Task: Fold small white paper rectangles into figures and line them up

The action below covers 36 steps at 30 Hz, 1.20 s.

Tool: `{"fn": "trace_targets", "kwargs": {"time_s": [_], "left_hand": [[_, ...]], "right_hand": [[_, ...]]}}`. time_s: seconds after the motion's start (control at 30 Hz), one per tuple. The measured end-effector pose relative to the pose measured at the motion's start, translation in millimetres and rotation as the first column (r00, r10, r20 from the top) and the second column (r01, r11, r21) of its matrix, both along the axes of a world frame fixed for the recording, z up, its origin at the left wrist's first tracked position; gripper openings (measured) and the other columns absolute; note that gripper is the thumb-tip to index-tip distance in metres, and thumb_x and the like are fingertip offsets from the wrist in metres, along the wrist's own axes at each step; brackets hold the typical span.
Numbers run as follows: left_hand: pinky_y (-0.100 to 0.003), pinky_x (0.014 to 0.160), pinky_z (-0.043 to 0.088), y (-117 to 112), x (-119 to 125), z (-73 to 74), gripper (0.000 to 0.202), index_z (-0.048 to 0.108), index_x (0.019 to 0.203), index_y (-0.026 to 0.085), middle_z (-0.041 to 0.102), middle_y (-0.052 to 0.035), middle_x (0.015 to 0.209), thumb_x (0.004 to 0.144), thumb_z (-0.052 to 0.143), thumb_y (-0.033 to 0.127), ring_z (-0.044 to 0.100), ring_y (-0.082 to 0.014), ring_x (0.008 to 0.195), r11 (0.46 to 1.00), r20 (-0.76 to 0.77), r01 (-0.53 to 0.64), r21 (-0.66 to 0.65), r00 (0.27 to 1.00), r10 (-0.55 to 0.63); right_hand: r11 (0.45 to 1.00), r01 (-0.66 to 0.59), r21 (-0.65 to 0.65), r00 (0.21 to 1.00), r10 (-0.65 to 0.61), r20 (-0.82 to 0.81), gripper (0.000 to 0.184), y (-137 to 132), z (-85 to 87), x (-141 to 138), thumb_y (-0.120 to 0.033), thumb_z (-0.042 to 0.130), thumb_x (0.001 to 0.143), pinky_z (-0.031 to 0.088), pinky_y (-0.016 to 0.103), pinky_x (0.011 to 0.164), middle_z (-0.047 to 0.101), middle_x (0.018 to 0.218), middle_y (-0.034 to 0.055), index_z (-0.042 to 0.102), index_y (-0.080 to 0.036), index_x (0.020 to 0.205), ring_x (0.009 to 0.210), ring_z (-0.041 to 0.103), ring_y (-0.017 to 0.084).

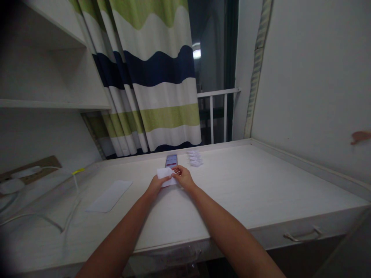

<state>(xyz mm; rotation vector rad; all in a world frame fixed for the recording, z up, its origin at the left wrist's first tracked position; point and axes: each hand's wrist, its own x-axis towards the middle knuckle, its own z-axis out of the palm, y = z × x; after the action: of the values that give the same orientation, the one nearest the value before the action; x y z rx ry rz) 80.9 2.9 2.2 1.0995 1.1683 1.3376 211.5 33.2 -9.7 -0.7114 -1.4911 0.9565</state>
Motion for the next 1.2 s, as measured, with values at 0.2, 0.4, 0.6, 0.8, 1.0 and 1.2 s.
{"fn": "trace_targets", "kwargs": {"time_s": [0.2,0.4,0.6,0.8,1.0,1.2], "left_hand": [[-0.030,0.070,0.047,7.0,-3.7,-4.5,0.036,0.066,0.082,0.010,0.068,-0.0085,0.081,0.048,0.073,0.020,0.062,-0.0214,0.075,0.995,-0.095,-0.035,0.093,0.994,0.044],[-0.031,0.070,0.047,2.3,-1.3,-0.3,0.034,0.066,0.079,0.010,0.068,-0.0092,0.079,0.046,0.073,0.015,0.062,-0.0224,0.074,0.996,-0.180,-0.033,0.079,0.983,0.046],[-0.031,0.069,0.047,-0.4,0.3,2.1,0.032,0.066,0.077,0.010,0.068,-0.0082,0.077,0.046,0.073,0.012,0.062,-0.0219,0.072,0.998,-0.214,0.013,0.061,0.977,0.000],[-0.030,0.067,0.046,1.9,-1.6,-1.1,0.031,0.066,0.077,0.011,0.068,-0.0069,0.075,0.047,0.072,0.012,0.062,-0.0210,0.071,0.995,-0.241,0.043,0.087,0.970,-0.021],[-0.029,0.066,0.046,0.4,-1.8,-1.3,0.031,0.066,0.078,0.011,0.068,-0.0067,0.075,0.047,0.072,0.013,0.061,-0.0204,0.070,0.994,-0.233,0.065,0.088,0.971,-0.043],[-0.029,0.067,0.046,0.8,0.4,1.6,0.026,0.066,0.073,0.013,0.068,-0.0046,0.072,0.047,0.070,0.008,0.061,-0.0196,0.068,0.994,-0.256,0.087,0.060,0.964,-0.069]], "right_hand": [[0.999,-0.016,-0.052,1.000,0.016,-0.014,0.024,4.6,-3.4,-0.8,-0.026,0.063,0.056,0.037,0.022,0.052,0.054,0.060,-0.0024,0.060,-0.016,0.077,0.052,0.046,0.008],[0.993,-0.035,-0.114,0.998,0.029,-0.056,0.020,7.3,-2.9,-0.4,-0.033,0.063,0.056,0.038,0.024,0.055,0.057,0.060,-0.0004,0.058,-0.015,0.065,0.054,0.049,0.010],[0.997,0.030,-0.065,0.999,-0.031,-0.012,0.015,5.9,-3.6,0.8,-0.030,0.061,0.057,0.035,0.024,0.053,0.055,0.055,-0.0018,0.056,-0.015,0.060,0.052,0.047,0.010],[0.998,0.016,-0.057,1.000,-0.016,-0.002,0.014,4.1,-2.2,1.3,-0.028,0.058,0.057,0.032,0.022,0.050,0.050,0.052,-0.0037,0.052,-0.016,0.057,0.050,0.043,0.009],[0.996,0.027,-0.081,1.000,-0.027,0.002,0.013,6.0,-2.5,1.2,-0.029,0.056,0.058,0.032,0.022,0.050,0.051,0.054,-0.0030,0.054,-0.016,0.061,0.050,0.043,0.009],[0.994,0.055,-0.093,0.998,-0.056,-0.001,0.007,3.2,0.6,0.7,-0.023,0.053,0.057,0.030,0.021,0.047,0.047,0.049,-0.0044,0.052,-0.017,0.057,0.047,0.040,0.008]]}}
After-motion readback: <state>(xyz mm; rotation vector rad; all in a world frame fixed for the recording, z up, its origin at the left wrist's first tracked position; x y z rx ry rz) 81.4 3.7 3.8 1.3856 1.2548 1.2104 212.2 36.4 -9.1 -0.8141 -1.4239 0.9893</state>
